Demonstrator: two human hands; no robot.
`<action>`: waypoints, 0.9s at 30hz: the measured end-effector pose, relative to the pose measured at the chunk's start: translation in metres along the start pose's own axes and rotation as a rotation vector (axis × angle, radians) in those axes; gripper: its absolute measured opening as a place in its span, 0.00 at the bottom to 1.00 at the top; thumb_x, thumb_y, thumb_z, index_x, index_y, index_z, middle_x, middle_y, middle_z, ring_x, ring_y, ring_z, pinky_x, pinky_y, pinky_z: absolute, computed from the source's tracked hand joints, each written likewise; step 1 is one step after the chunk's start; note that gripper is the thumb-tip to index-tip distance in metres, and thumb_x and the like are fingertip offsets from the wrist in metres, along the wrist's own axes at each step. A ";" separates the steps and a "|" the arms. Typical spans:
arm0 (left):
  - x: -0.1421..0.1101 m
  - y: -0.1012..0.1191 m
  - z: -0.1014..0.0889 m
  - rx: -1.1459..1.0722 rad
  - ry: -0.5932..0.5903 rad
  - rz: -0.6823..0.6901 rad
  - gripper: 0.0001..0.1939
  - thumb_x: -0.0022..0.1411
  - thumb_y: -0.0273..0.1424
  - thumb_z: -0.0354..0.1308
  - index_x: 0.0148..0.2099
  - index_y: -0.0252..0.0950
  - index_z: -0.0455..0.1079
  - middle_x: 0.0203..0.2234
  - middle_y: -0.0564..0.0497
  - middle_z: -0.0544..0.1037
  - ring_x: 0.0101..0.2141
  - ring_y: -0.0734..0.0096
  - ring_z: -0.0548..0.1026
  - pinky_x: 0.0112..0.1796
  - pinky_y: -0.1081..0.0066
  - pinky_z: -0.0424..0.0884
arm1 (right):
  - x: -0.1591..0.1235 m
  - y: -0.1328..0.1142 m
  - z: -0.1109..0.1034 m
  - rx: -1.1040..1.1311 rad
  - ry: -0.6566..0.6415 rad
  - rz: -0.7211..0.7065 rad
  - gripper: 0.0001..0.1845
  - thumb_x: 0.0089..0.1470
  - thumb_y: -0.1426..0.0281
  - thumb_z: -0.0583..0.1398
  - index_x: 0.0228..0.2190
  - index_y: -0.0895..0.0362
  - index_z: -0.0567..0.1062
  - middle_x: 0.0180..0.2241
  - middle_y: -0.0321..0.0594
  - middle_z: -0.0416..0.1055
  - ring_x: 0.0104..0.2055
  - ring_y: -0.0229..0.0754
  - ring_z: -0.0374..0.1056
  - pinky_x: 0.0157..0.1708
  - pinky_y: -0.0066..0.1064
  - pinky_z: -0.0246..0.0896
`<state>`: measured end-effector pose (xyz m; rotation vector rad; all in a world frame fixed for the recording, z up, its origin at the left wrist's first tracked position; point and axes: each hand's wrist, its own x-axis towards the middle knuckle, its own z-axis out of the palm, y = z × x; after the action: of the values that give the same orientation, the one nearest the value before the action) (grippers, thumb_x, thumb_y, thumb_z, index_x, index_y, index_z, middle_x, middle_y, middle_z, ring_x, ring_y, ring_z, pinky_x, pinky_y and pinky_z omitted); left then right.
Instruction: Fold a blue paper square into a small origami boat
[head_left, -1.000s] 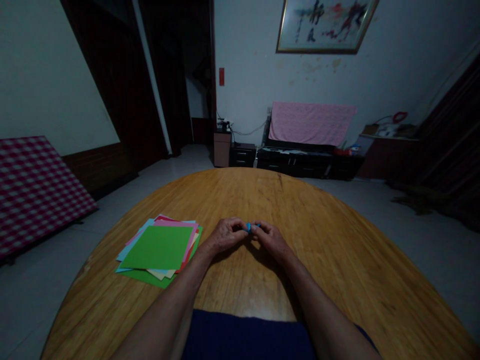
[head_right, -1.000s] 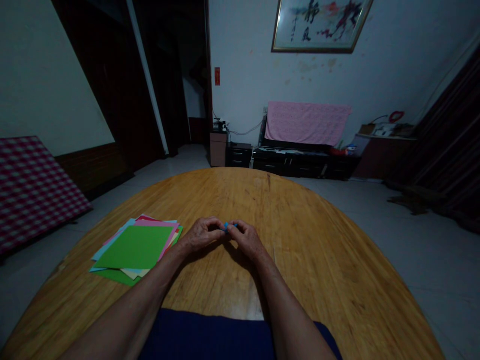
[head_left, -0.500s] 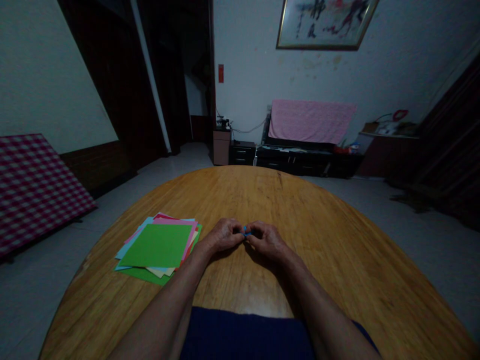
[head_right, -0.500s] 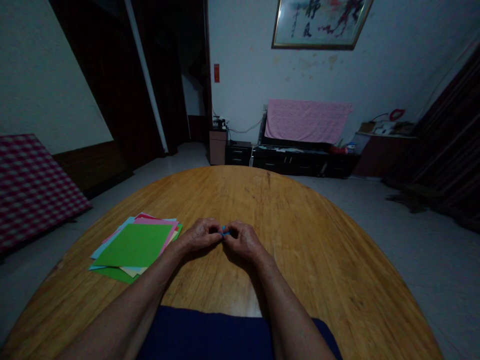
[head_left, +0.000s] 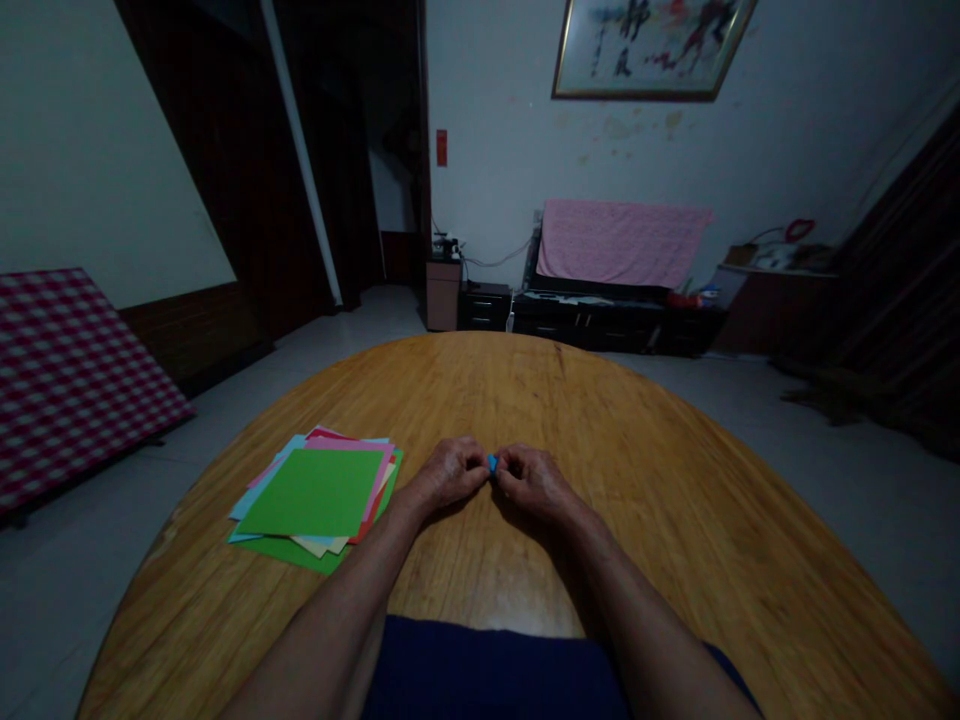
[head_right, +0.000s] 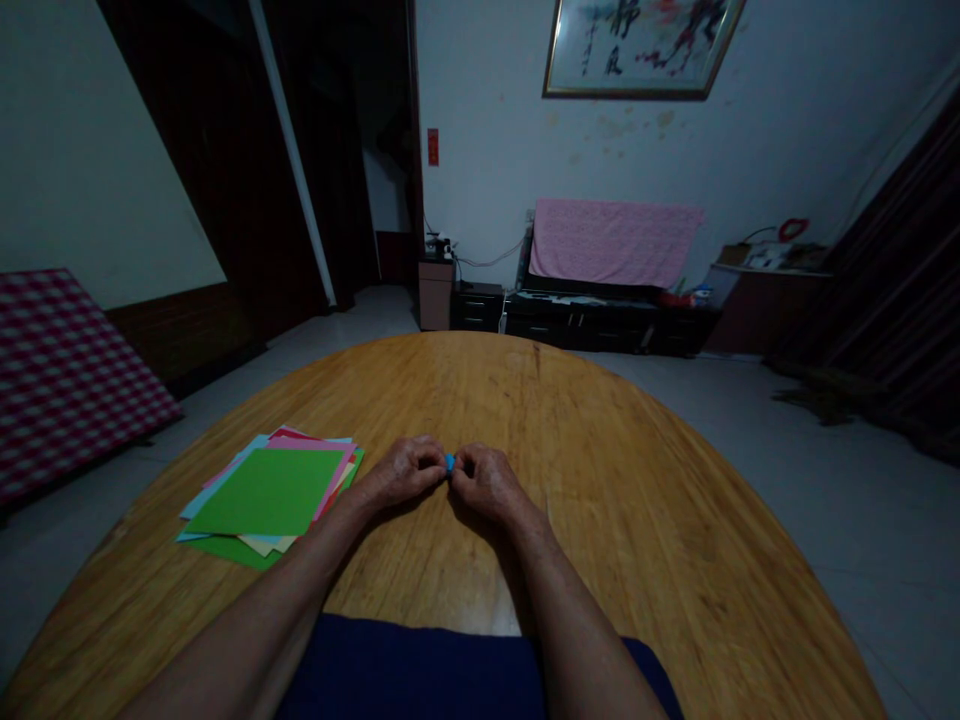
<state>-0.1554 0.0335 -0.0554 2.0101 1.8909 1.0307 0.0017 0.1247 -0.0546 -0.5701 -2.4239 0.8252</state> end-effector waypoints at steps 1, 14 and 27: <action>0.000 0.000 0.001 0.022 0.005 0.012 0.06 0.56 0.27 0.55 0.30 0.34 0.74 0.28 0.51 0.74 0.31 0.72 0.71 0.35 0.72 0.66 | 0.000 0.001 0.000 -0.011 0.001 -0.002 0.07 0.49 0.73 0.56 0.22 0.57 0.70 0.23 0.37 0.69 0.25 0.36 0.63 0.26 0.27 0.54; -0.004 0.007 0.004 0.091 0.049 0.090 0.06 0.54 0.22 0.55 0.29 0.35 0.72 0.32 0.50 0.73 0.34 0.71 0.72 0.37 0.72 0.67 | -0.001 0.000 0.001 0.135 -0.022 0.054 0.19 0.42 0.73 0.61 0.40 0.56 0.75 0.38 0.44 0.74 0.38 0.46 0.68 0.40 0.36 0.62; -0.005 0.006 0.006 0.127 0.052 0.123 0.04 0.56 0.24 0.55 0.30 0.35 0.70 0.30 0.51 0.73 0.33 0.71 0.71 0.36 0.72 0.66 | -0.001 0.011 0.001 0.312 -0.037 0.127 0.16 0.43 0.72 0.62 0.38 0.57 0.72 0.31 0.38 0.72 0.31 0.39 0.66 0.31 0.29 0.61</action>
<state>-0.1465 0.0298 -0.0579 2.2158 1.9246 1.0263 0.0039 0.1316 -0.0631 -0.5942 -2.2455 1.2481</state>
